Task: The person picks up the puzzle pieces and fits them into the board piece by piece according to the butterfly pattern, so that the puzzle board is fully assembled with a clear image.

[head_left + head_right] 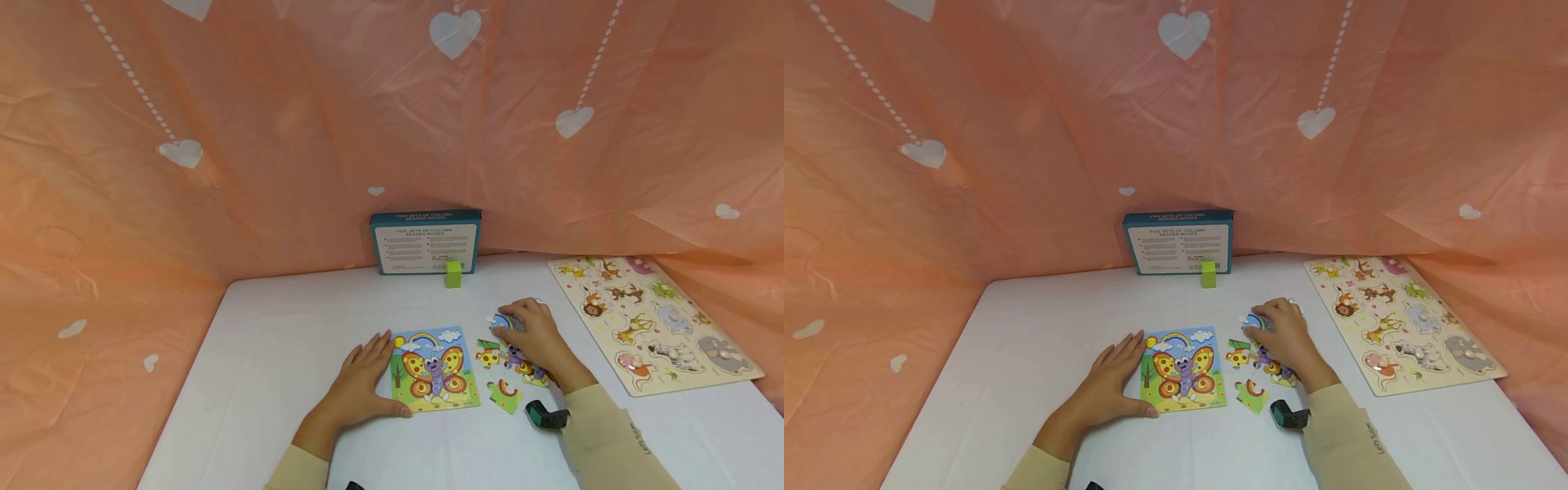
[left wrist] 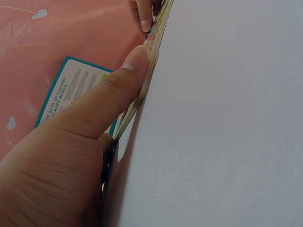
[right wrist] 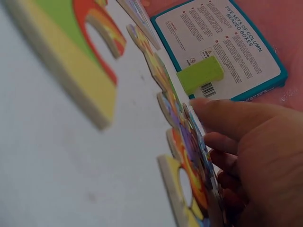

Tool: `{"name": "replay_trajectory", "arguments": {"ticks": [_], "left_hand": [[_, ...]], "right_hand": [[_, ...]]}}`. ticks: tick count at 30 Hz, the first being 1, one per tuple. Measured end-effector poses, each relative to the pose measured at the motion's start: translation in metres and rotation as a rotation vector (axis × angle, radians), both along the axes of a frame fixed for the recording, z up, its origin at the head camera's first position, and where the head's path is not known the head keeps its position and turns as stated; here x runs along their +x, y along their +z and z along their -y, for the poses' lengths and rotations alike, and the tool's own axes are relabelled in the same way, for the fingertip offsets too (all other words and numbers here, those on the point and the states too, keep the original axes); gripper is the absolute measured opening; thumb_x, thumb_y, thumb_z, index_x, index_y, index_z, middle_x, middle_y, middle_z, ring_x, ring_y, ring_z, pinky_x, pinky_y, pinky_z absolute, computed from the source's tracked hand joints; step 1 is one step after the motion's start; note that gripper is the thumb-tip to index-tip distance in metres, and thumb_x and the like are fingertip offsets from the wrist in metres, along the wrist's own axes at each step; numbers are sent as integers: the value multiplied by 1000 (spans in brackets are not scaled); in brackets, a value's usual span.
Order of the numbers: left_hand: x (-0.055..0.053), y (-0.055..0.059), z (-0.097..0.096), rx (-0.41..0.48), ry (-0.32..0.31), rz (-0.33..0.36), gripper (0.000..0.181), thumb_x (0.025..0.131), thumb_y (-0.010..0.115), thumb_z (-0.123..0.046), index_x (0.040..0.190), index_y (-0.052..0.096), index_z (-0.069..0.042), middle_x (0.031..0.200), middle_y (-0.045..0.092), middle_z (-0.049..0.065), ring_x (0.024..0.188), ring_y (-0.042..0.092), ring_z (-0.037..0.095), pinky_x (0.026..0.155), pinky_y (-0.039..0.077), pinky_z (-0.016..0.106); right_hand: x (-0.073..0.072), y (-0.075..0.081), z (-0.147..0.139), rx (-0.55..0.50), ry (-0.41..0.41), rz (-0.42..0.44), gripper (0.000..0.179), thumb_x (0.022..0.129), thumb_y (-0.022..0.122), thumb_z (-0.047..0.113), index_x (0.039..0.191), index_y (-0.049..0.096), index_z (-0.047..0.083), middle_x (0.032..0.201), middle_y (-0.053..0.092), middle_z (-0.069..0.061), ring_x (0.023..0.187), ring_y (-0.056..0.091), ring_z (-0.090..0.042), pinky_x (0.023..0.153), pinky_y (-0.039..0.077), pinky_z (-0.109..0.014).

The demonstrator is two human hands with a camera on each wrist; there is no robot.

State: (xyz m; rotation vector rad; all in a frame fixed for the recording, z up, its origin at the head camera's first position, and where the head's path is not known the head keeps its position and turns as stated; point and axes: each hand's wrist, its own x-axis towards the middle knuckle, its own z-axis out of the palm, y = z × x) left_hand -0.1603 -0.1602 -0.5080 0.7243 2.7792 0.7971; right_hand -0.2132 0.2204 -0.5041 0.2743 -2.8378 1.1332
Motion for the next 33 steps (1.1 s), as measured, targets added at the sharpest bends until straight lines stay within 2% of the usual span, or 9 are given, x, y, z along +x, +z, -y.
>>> {"name": "replay_trajectory", "arguments": {"ticks": [5,11,13,15,19,24,29,33], "left_hand": [[0,-1,0,-4,-2,-5,133,74,87,-77,172,31,-6,180,19,6,166,10,25,130,8,54],[-1,0,0,3,-6,-8,133,74,87,-76,171,32,-4,180,20,8,165,12,27,130,9,57],[-1,-1,0,3,-4,-8,133,74,87,-76,171,32,-4,180,20,8,165,11,27,130,9,56],[-1,-1,0,-3,-3,-6,133,73,87,-77,171,31,-5,180,20,7,165,11,26,130,9,55],[0,-1,0,-7,0,-7,134,73,87,-77,172,31,-6,180,19,6,165,10,25,130,8,54],[0,-1,0,-8,3,-7,134,72,87,-78,171,32,-6,180,20,5,165,11,25,130,9,55],[1,0,-1,-6,5,-7,134,72,88,-77,171,32,-6,180,20,6,165,11,25,130,9,54],[1,1,-1,-3,6,-4,134,72,88,-77,171,32,-6,180,20,5,165,11,25,130,9,54]], "right_hand": [[0,-2,3,18,0,-19,37,101,81,20,130,72,-2,134,59,-25,127,45,-46,107,34,-70],[1,0,6,-24,5,-30,34,101,79,13,131,67,1,135,65,-23,129,52,-47,104,30,-71],[2,2,7,-50,9,-36,31,102,77,9,131,68,2,134,67,-21,130,56,-45,108,32,-69],[3,3,8,-85,13,-45,28,103,74,4,131,69,2,133,68,-20,124,61,-42,108,39,-64],[5,8,11,-146,3,-63,27,105,71,0,132,70,2,125,70,-16,107,65,-32,92,56,-49],[8,14,15,-263,-39,-35,27,106,74,9,131,68,2,112,69,-12,90,68,-24,73,56,-29],[10,20,23,-406,-38,22,21,107,72,11,125,67,1,102,62,-11,74,70,-23,60,56,-27],[13,25,30,-481,-14,58,20,109,70,9,126,70,0,100,61,-13,72,66,-22,59,56,-27]]}}
